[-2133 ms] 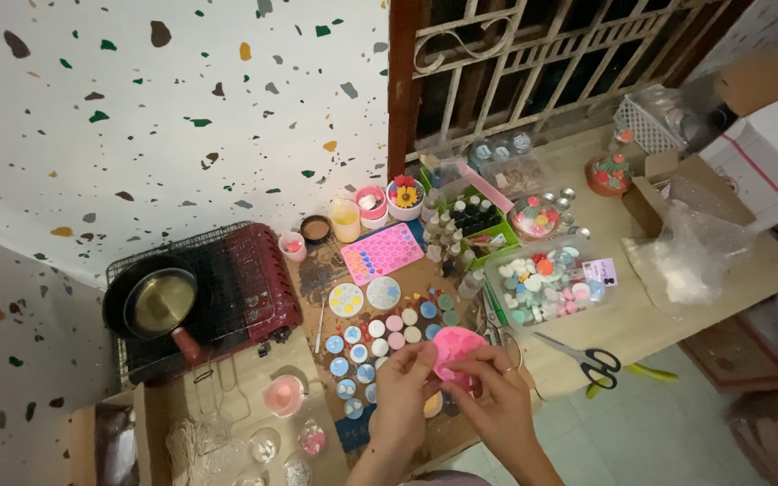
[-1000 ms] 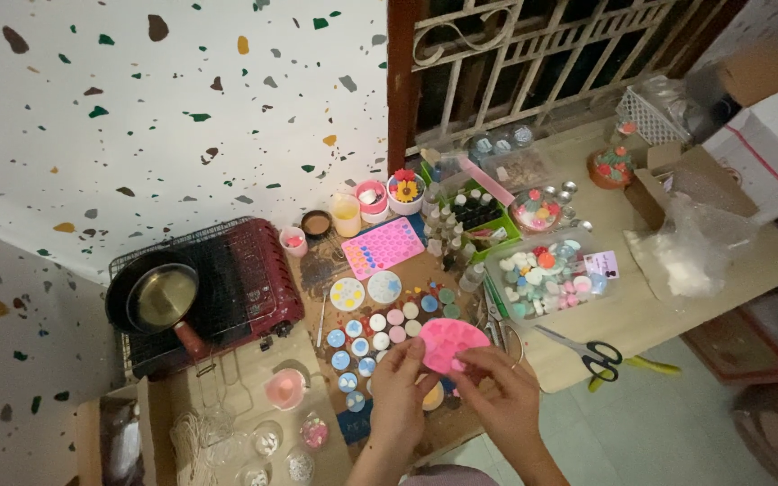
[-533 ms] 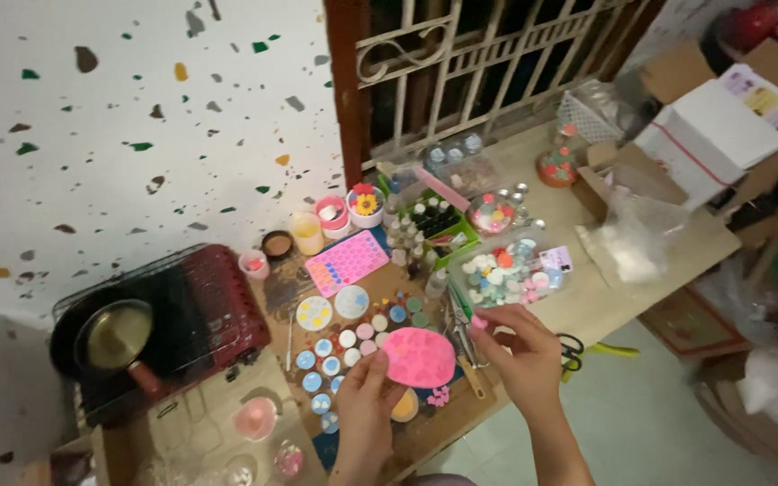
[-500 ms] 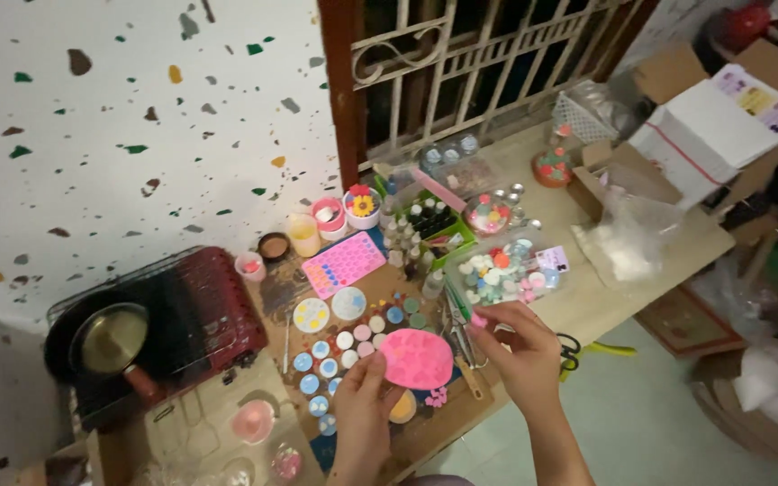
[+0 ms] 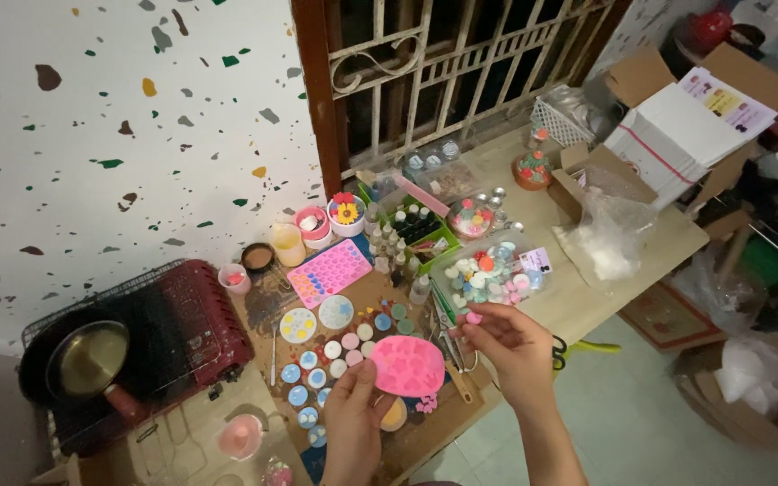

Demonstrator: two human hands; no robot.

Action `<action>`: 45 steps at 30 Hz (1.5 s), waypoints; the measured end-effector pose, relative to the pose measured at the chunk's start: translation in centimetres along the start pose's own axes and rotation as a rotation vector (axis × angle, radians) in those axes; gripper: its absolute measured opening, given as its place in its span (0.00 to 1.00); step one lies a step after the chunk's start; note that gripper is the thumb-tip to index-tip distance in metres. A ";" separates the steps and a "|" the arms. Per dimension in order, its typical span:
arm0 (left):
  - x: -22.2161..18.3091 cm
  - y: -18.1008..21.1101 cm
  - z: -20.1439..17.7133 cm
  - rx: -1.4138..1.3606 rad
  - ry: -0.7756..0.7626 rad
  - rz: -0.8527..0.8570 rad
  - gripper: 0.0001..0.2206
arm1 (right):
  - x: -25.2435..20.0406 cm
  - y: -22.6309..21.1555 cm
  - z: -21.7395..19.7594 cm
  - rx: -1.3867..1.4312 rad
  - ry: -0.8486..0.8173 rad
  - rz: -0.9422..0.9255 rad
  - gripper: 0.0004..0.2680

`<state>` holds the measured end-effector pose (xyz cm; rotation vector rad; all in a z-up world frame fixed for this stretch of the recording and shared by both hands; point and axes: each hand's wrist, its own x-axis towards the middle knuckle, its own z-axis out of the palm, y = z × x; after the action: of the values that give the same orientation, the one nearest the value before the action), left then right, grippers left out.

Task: Removing wax shapes from a silicone mold and assembling them onto wax bases.

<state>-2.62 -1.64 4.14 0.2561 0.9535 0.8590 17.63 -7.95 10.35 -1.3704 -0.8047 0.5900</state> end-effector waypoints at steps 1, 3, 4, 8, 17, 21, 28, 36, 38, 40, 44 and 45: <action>0.3 -0.3 -0.4 -0.022 -0.020 0.016 0.14 | -0.1 0.3 0.0 0.088 0.018 0.071 0.10; 0.0 -0.2 -0.1 -0.015 -0.038 0.028 0.15 | 0.2 1.0 -0.3 0.142 0.021 0.099 0.10; -0.2 -0.1 -0.1 -0.005 -0.058 0.040 0.16 | 0.3 1.4 -0.3 0.195 0.027 0.126 0.10; -0.1 0.1 -0.2 -0.039 -0.081 0.028 0.15 | 0.8 5.0 -2.2 0.564 -0.062 0.282 0.10; 0.4 0.4 -1.2 -0.080 -0.184 0.054 0.12 | 0.1 4.6 -1.5 0.615 -0.232 0.643 0.14; -0.3 1.6 -0.6 -0.048 -0.168 0.086 0.12 | -0.3 1.5 0.4 0.325 -0.043 0.819 0.16; -0.6 2.1 -0.7 -0.015 -0.202 0.127 0.11 | -1.2 9.9 -3.3 0.284 -0.163 0.807 0.12; -1.0 2.5 -0.4 -0.033 -0.234 0.104 0.11 | -1.9 8.9 -2.9 0.297 -0.063 0.802 0.12; -0.8 2.4 -0.5 -0.060 -0.272 0.101 0.12 | -2.1 9.6 -3.5 0.405 -0.114 0.743 0.12; -0.5 2.1 -0.7 -0.059 -0.249 0.076 0.11 | -2.5 8.7 -3.3 0.519 -0.171 0.734 0.10; -0.5 2.2 -0.6 -0.047 -0.267 0.071 0.12 | -3.9 4.6 -1.2 0.432 -0.305 0.718 0.13; -0.7 2.4 -0.4 -0.015 -0.239 0.037 0.12 | -4.1 4.1 -0.9 0.373 -0.251 0.686 0.11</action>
<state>-4.40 -0.66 5.63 0.3560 0.7208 0.8485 16.20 -11.12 5.63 -1.2180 -0.3678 1.3955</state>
